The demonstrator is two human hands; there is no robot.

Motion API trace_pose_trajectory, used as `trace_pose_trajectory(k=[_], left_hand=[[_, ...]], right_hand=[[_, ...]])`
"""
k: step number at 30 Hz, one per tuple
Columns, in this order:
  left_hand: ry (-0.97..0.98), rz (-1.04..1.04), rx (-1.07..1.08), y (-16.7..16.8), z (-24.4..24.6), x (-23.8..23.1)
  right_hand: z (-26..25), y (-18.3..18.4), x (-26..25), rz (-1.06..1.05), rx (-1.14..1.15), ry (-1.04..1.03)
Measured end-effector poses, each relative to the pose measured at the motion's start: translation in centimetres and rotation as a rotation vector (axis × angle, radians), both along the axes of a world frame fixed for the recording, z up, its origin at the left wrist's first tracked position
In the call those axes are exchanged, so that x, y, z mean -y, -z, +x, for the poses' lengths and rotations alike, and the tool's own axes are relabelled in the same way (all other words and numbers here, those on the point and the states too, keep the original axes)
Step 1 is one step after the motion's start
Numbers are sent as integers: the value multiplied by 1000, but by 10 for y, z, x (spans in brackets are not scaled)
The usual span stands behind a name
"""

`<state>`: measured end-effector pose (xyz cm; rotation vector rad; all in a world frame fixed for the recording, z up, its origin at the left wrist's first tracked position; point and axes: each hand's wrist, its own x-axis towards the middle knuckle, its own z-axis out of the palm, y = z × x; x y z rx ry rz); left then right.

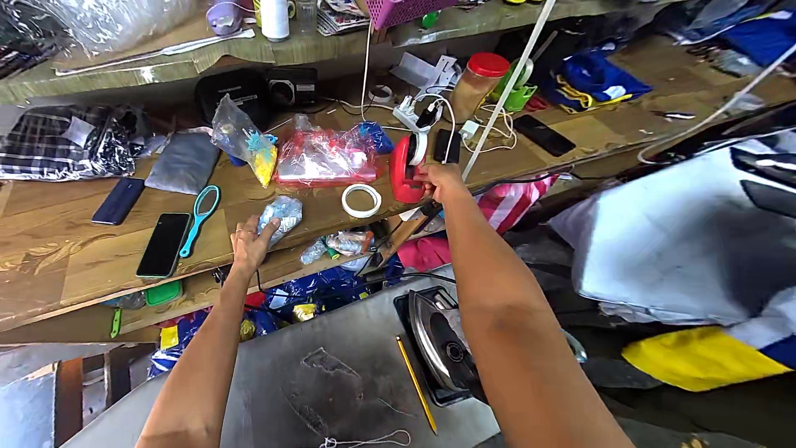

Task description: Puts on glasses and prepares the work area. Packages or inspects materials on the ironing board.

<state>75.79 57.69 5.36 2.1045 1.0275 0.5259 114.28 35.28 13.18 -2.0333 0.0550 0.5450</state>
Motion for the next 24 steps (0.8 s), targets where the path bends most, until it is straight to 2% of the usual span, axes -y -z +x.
trace_pose_trajectory(k=[3, 6, 15, 24], left_hand=[[5, -1, -16, -1, 0, -1], [8, -6, -17, 0, 0, -2], [12, 3, -4, 1, 0, 0], [8, 27, 19, 2, -1, 2]], right_hand=[[2, -2, -5, 9, -29, 18], [2, 1, -5, 105, -50, 59], [-34, 17, 17, 584, 14, 168], [-81, 44, 18, 497, 34, 280]])
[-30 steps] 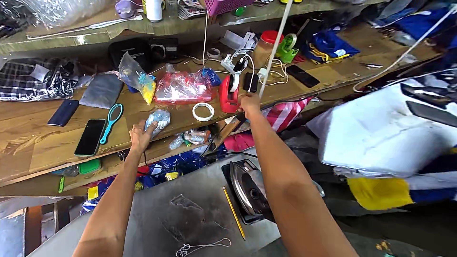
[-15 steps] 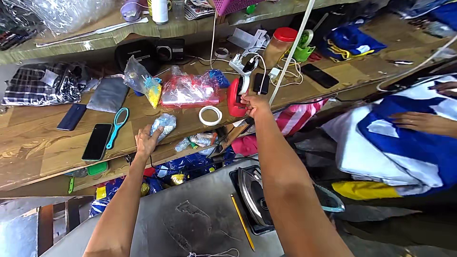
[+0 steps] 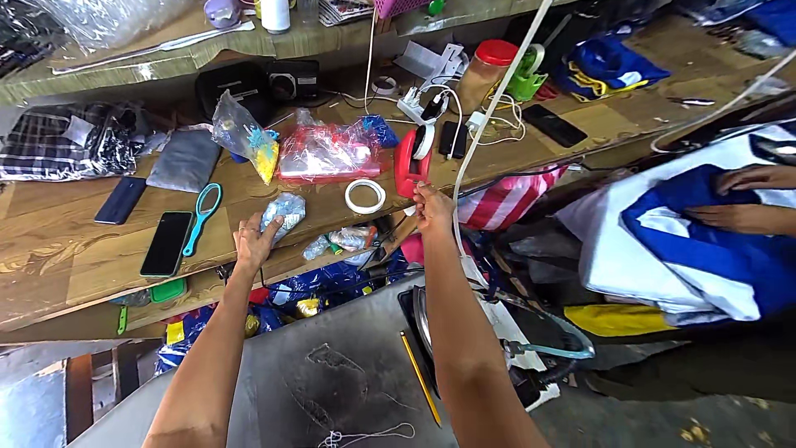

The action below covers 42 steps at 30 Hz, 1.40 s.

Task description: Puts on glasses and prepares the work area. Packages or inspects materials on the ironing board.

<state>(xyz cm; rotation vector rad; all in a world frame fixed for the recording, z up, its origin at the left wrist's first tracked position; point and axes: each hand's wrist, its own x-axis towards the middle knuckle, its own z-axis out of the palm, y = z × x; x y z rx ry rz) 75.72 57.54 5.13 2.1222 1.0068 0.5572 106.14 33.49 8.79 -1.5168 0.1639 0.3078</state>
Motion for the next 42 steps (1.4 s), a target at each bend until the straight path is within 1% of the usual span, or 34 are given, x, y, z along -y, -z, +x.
trace_pose_trajectory(k=[3, 4, 5, 6, 9, 10, 11, 12, 14, 15, 16, 18, 19, 22, 23, 26, 28, 31, 35, 42], left_hand=[[4, -11, 4, 0, 0, -1], [5, -17, 4, -2, 0, -1], [5, -23, 4, -3, 1, -1], [1, -28, 0, -4, 1, 0], [-11, -44, -23, -4, 2, 0], [-15, -49, -30, -4, 2, 1], [-20, -47, -33, -4, 2, 1], [-24, -42, -28, -4, 2, 1], [-24, -35, -28, -5, 1, 2], [-20, -31, -25, -5, -1, 3], [-10, -45, -15, -7, -3, 3], [15, -140, 30, -15, -8, 5], [25, -203, 71, -19, -11, 9], [88, -398, 280, -45, -26, 32], [105, -412, 310, -55, -33, 42], [141, -325, 292, -76, -51, 64], [138, -253, 255, -81, -65, 76], [131, -207, 255, -80, -83, 92], [81, -168, 345, -84, -97, 110], [44, -124, 528, -86, -114, 130]], right_hand=[[-4, 9, 6, -6, -62, -35], [-2, 11, 7, -48, -55, -56], [1, 13, 8, -143, -11, -83], [6, 15, 10, -300, 66, -126], [19, 16, 23, -861, 318, -390], [17, 18, 28, -935, 374, -460], [11, 18, 31, -905, 427, -501], [2, 15, 31, -789, 470, -533], [-33, -1, 29, -438, 517, -617], [-57, -14, 30, -309, 558, -680], [-79, -26, 28, -225, 621, -722], [-115, -41, 20, -52, 754, -765], [-130, -46, 17, 29, 777, -796], [-167, -58, 10, 162, 678, -871], [-179, -61, 8, 185, 629, -896], [-212, -73, 0, 187, 593, -967], [-229, -84, -6, 102, 626, -983], [-246, -96, -14, -28, 691, -977], [-264, -106, -16, -182, 784, -979], [-294, -124, -12, -405, 824, -949]])
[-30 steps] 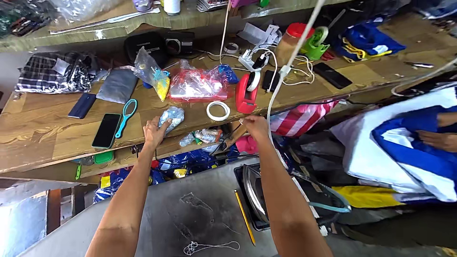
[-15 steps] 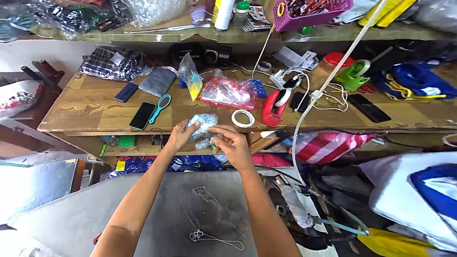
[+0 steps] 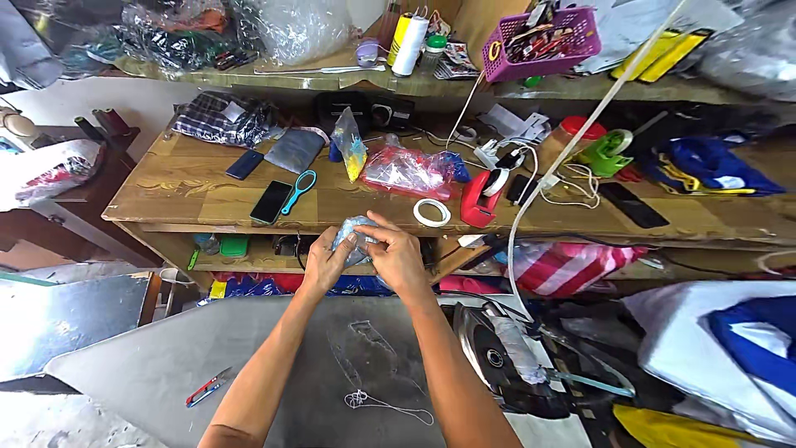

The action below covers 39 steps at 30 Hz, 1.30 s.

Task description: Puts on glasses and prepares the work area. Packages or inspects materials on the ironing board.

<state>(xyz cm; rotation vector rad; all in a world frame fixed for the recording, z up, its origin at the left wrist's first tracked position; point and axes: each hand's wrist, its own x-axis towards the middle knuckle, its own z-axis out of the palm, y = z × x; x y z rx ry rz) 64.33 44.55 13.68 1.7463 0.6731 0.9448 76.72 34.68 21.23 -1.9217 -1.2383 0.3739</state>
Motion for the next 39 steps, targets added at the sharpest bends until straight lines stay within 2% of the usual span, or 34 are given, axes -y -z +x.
trace_pose_trajectory(k=[10, 15, 18, 20, 26, 29, 32, 39], left_hand=[[42, -199, 135, 6, -9, 21], [115, -390, 355, 10, -10, 20], [76, -541, 421, 7, -11, 19], [30, -537, 416, 6, -13, 18], [-74, -522, 449, -1, -25, 15], [-16, -629, 466, -6, -32, 22], [29, -693, 473, -14, -36, 30], [16, -760, 389, -14, -51, 37]], right_hand=[[-15, -21, -2, -129, 102, -44], [-17, -32, -5, -209, 102, -105], [-25, -34, -8, -280, 124, -93], [-28, -33, -9, -294, 136, -87], [-22, -9, 6, -169, 71, -2], [-14, 21, 12, 38, -85, -130], [-9, 30, 17, 205, -255, -259], [-24, 43, 33, 322, -460, -400]])
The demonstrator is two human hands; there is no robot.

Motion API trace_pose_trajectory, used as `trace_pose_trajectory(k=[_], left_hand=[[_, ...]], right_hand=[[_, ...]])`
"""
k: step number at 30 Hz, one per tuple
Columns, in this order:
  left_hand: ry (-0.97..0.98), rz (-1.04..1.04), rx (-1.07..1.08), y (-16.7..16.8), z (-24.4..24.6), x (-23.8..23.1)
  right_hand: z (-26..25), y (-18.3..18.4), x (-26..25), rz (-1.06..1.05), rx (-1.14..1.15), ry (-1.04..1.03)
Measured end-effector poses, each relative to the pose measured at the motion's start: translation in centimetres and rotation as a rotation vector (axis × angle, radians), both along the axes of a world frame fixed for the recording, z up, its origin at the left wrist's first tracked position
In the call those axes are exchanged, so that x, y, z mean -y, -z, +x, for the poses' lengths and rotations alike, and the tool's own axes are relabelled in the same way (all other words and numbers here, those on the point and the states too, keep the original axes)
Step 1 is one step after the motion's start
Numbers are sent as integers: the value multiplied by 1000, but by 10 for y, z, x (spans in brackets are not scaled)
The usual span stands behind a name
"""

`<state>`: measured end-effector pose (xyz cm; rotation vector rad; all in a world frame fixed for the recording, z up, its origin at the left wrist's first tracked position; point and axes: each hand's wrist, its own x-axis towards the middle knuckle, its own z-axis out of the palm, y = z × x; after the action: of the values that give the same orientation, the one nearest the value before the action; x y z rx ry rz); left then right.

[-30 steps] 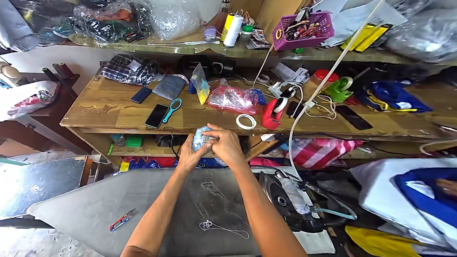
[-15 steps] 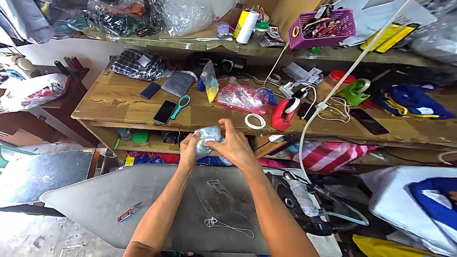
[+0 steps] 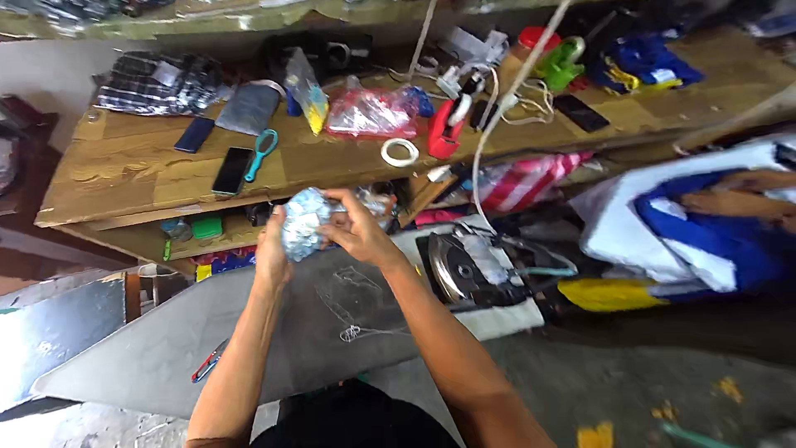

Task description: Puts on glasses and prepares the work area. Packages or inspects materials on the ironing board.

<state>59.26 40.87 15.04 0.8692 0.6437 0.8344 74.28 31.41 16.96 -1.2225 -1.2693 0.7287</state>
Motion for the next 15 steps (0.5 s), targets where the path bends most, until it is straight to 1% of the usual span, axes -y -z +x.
trace_pose_trajectory(k=[3, 6, 7, 9, 11, 12, 14, 15], left_hand=[[12, -10, -47, 12, -5, 4], [-12, -54, -61, 30, -11, 3], [-14, -61, -70, 38, -15, 1], [-21, -107, -92, 51, -28, -1], [-2, -143, -96, 60, -41, -2], [12, -158, -106, 63, -45, 0], [54, -188, -112, 65, -50, 5], [82, -190, -111, 65, -51, 8]], right_hand=[[-2, 17, 16, -20, 14, -12], [13, 29, 56, -153, 72, 11], [22, 33, 75, -205, 114, 72], [43, 41, 120, -352, 240, 292], [62, 58, 157, -578, 422, 476], [68, 68, 169, -745, 506, 502], [69, 92, 181, -1119, 609, 456], [65, 103, 182, -1263, 621, 428]])
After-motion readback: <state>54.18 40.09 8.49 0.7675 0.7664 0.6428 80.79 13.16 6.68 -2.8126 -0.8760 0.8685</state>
